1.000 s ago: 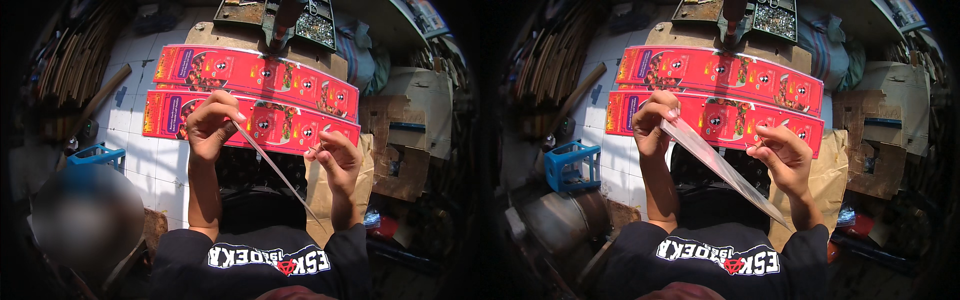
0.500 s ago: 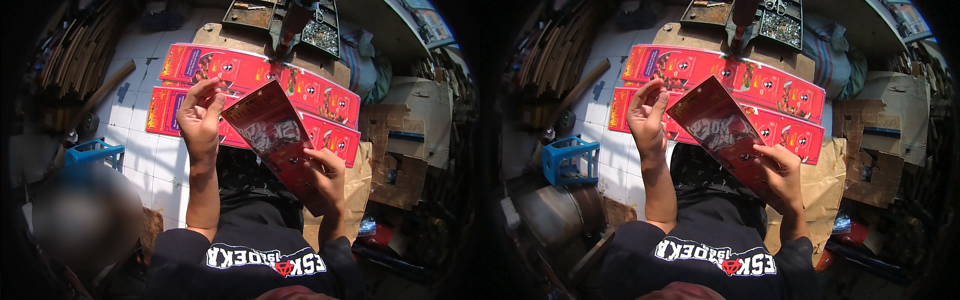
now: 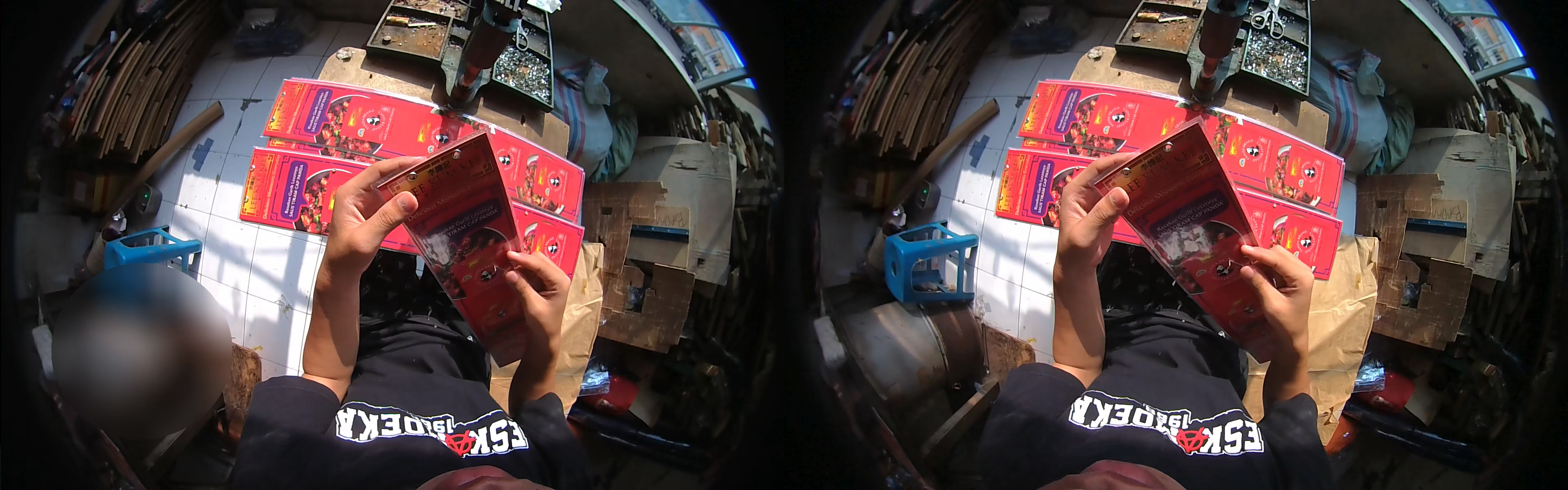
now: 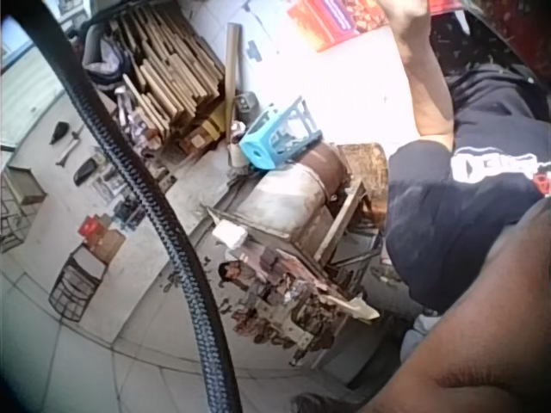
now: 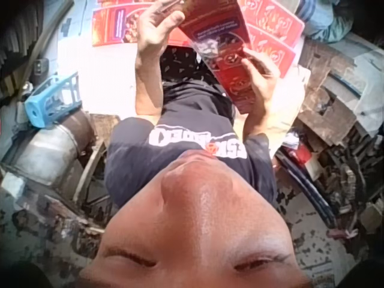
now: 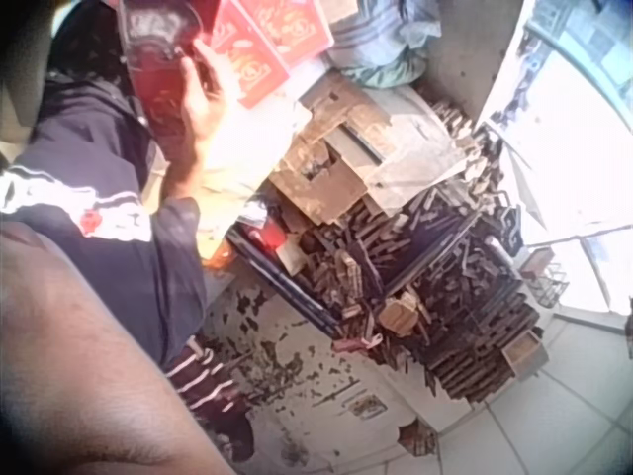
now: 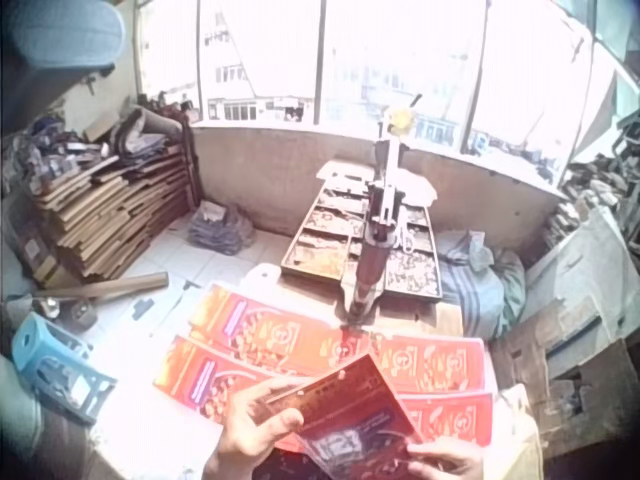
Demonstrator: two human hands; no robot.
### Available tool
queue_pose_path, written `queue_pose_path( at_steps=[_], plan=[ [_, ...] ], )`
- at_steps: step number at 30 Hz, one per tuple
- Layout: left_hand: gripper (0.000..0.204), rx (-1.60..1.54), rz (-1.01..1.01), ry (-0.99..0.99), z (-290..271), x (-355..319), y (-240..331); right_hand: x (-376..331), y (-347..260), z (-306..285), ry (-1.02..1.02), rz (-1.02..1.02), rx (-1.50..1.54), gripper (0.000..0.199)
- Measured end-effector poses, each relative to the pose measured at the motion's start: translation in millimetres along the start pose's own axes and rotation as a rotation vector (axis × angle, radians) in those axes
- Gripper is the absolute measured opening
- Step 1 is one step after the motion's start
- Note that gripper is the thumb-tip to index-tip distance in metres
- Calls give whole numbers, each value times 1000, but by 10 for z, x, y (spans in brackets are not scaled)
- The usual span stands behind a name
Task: The person folds small printed cards and staples them to the top of plastic packaging strips.
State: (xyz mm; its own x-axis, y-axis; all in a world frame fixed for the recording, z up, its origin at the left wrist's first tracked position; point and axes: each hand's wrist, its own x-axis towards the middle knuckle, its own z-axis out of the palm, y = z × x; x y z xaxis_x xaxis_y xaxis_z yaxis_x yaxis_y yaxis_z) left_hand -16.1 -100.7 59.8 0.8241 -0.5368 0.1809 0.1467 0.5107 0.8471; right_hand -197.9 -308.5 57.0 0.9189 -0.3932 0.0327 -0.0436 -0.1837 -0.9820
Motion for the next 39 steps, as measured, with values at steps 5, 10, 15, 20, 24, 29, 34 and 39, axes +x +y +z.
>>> queue_pose_path(
  at_steps=[5, 10, 15, 20, 24, 29, 34, 39],
  plan=[
    [47, -30, 8, 6, 23, 12, -36, 23, 1, 34, 3, 14, 70, 27],
    [54, -130, 14, -32, 34, 13, -62, 37, -10, 91, -56, 54, 82, 26],
    [57, -127, 3, -16, 75, 15, -91, 163, 9, 179, 76, -210, -155, 26],
    [57, -83, -34, 42, 163, 10, -89, 318, -167, 387, 259, -343, -14, 34],
    [56, -54, -15, 60, 192, -4, -61, 508, -383, 603, 239, -524, -85, 37],
    [55, -10, 9, 80, 202, -41, -45, 683, -497, 812, 276, -744, -406, 34],
    [54, -10, 19, 79, 192, -84, -18, 722, -480, 957, 296, -815, -478, 34],
    [53, 7, 16, 87, 187, -105, 4, 743, -513, 981, 283, -847, -534, 35]
  ],
)
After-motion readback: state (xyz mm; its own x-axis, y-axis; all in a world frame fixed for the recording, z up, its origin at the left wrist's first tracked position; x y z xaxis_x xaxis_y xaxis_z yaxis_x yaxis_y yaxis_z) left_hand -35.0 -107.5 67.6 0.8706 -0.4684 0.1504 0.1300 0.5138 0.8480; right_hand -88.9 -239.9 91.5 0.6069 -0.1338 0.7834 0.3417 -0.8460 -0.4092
